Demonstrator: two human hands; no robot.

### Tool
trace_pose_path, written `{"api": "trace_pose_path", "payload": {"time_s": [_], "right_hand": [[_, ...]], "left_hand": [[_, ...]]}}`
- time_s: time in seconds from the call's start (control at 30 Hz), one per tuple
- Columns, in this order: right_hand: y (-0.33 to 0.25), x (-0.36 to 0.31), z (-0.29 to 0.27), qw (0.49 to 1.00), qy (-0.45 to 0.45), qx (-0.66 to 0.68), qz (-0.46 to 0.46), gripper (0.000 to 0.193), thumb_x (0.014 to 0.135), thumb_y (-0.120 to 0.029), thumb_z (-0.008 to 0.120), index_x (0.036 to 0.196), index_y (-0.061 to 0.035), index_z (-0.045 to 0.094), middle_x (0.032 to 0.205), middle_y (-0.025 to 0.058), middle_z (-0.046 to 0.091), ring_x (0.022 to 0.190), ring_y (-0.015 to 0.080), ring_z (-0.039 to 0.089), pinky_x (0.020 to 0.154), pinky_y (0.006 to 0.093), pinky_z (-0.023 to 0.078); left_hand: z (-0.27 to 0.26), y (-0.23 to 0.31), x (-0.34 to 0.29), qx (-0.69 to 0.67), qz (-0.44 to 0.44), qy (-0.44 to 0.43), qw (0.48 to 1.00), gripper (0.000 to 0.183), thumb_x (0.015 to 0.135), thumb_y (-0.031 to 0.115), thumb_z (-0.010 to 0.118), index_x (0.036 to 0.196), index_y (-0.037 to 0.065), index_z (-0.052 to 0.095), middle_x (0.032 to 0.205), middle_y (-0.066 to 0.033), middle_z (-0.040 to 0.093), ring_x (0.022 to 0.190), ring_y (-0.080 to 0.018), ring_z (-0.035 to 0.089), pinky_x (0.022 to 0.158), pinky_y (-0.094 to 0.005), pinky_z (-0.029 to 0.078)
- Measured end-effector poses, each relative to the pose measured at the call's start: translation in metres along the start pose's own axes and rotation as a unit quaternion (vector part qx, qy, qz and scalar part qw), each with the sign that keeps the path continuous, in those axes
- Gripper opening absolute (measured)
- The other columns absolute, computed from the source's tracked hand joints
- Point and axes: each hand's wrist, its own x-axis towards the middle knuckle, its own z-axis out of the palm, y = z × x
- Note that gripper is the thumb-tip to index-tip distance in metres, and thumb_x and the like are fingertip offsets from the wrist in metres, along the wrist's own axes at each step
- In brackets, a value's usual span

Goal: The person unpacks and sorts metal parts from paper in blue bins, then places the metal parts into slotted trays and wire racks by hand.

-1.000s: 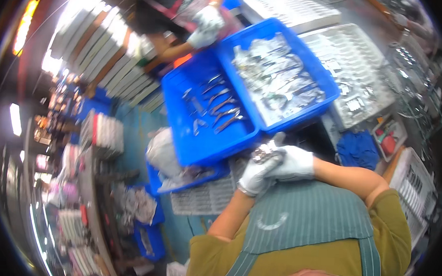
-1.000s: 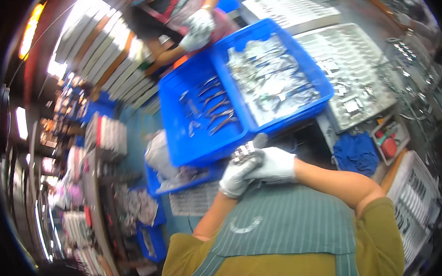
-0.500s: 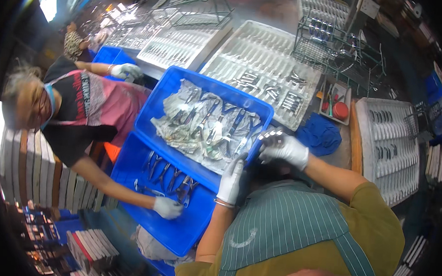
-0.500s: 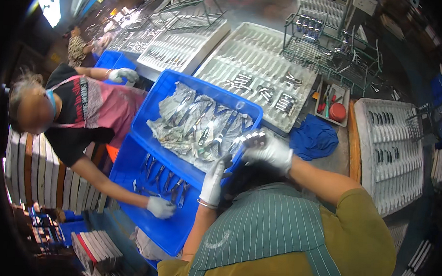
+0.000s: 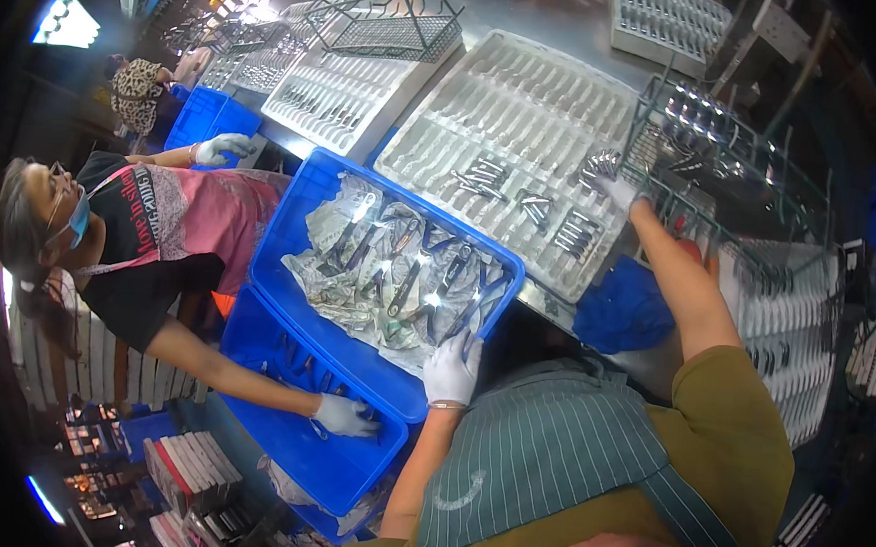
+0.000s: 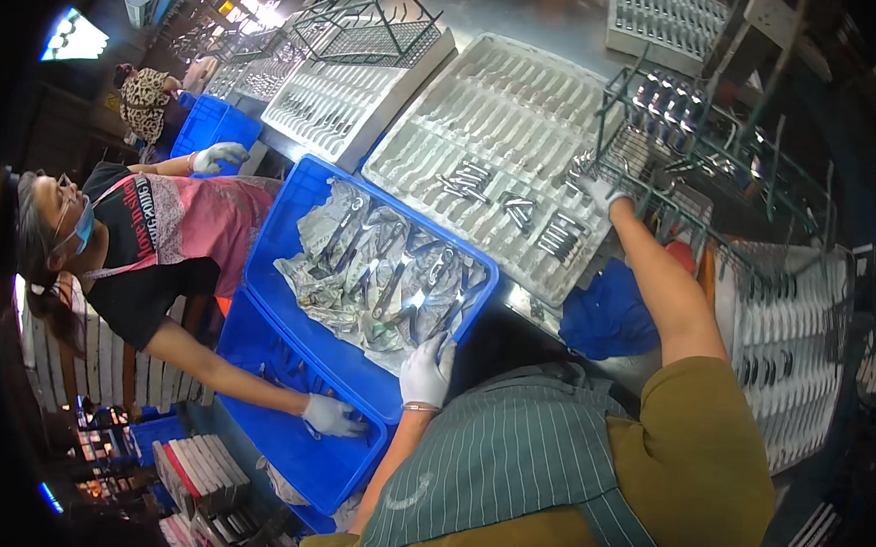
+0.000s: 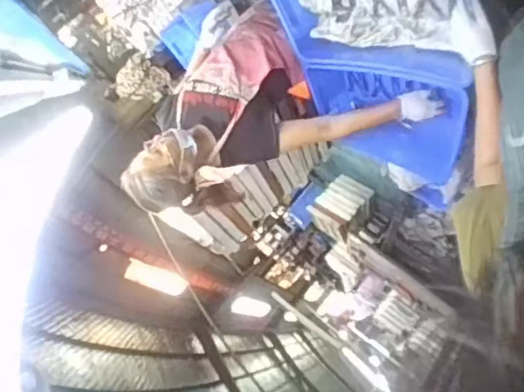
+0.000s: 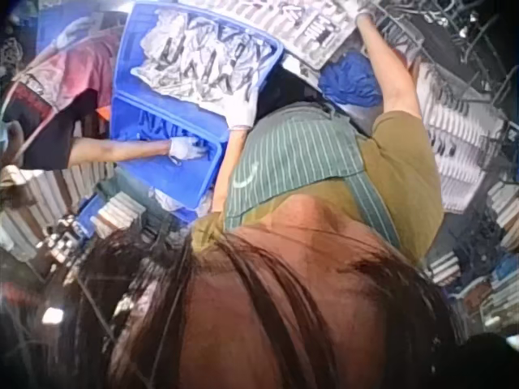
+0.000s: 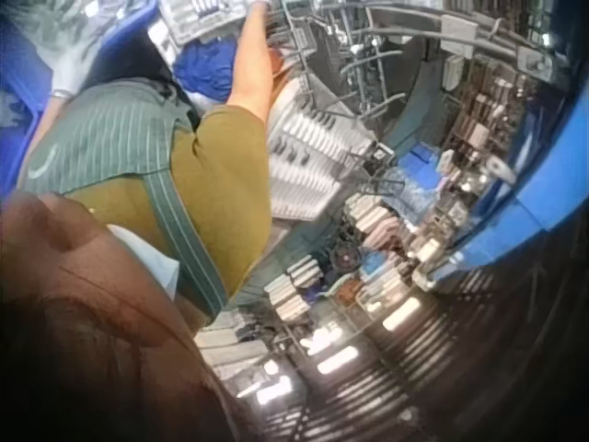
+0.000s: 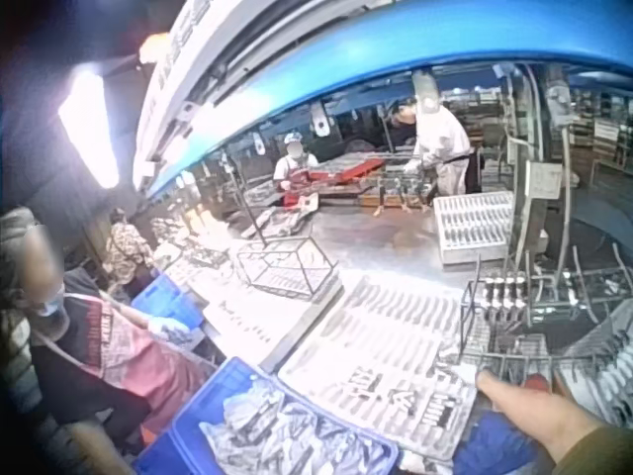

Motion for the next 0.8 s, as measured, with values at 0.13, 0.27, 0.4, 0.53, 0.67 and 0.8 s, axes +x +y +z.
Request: {"api": "trace_pose_path", "payload": {"time_s": [0.13,0.27,0.4,0.53,0.67,0.8], "right_hand": [[-0.054,0.025,0.02,0.981,-0.04,0.114,-0.15,0.038,0.075,-0.03,0.063,0.103,-0.004,0.06,0.092,0.0176,0.064,0.082,0.0307,0.062,0.076,0.0368,0.047],[-0.093,0.051,0.032,0.988,-0.014,-0.114,-0.101,0.036,0.073,-0.028,0.065,0.1,-0.0045,0.06,0.089,0.0157,0.064,0.083,0.0301,0.062,0.075,0.0381,0.047],[-0.103,0.081,0.05,0.983,-0.071,-0.158,-0.065,0.041,0.07,-0.029,0.066,0.102,-0.0058,0.059,0.092,0.0156,0.064,0.087,0.0326,0.061,0.077,0.0395,0.047],[-0.117,0.089,0.052,0.976,-0.129,-0.172,-0.04,0.045,0.066,-0.036,0.07,0.103,-0.0132,0.062,0.098,0.015,0.064,0.093,0.0299,0.061,0.08,0.0396,0.047],[-0.097,0.1,0.068,0.961,-0.144,-0.234,-0.012,0.05,0.071,-0.037,0.066,0.119,-0.0256,0.055,0.1,0.0103,0.065,0.092,0.0294,0.061,0.08,0.0399,0.047],[-0.094,0.069,0.073,0.985,0.081,-0.153,0.029,0.029,0.084,-0.023,0.05,0.111,-0.0197,0.061,0.096,0.0145,0.065,0.092,0.0312,0.061,0.08,0.0408,0.047]], "left_hand": [[-0.001,-0.004,-0.004,0.04,-0.037,0.006,0.999,0.03,0.081,0.034,0.059,0.098,0.01,0.063,0.088,-0.01,0.063,0.08,-0.0266,0.061,0.07,-0.0374,0.045],[-0.006,0.004,-0.001,0.052,-0.075,-0.016,0.996,0.027,0.083,0.03,0.058,0.1,0.01,0.063,0.093,-0.009,0.065,0.085,-0.0266,0.061,0.074,-0.0362,0.045],[-0.008,0.007,0.001,0.066,-0.081,-0.013,0.994,0.029,0.08,0.03,0.061,0.1,0.01,0.062,0.091,-0.0085,0.065,0.083,-0.0265,0.061,0.073,-0.0359,0.045],[-0.008,0.008,0.0,0.07,-0.079,-0.003,0.994,0.031,0.077,0.031,0.062,0.1,0.01,0.062,0.089,-0.0086,0.064,0.081,-0.0264,0.061,0.07,-0.036,0.044],[-0.007,0.008,0.0,0.074,-0.071,0.002,0.995,0.03,0.078,0.03,0.062,0.1,0.01,0.062,0.086,-0.0084,0.065,0.078,-0.0265,0.06,0.069,-0.0361,0.044],[-0.005,0.005,-0.001,0.083,-0.051,0.014,0.995,0.029,0.076,0.031,0.064,0.094,0.008,0.064,0.085,-0.0104,0.065,0.075,-0.0268,0.061,0.066,-0.0372,0.046]]}}
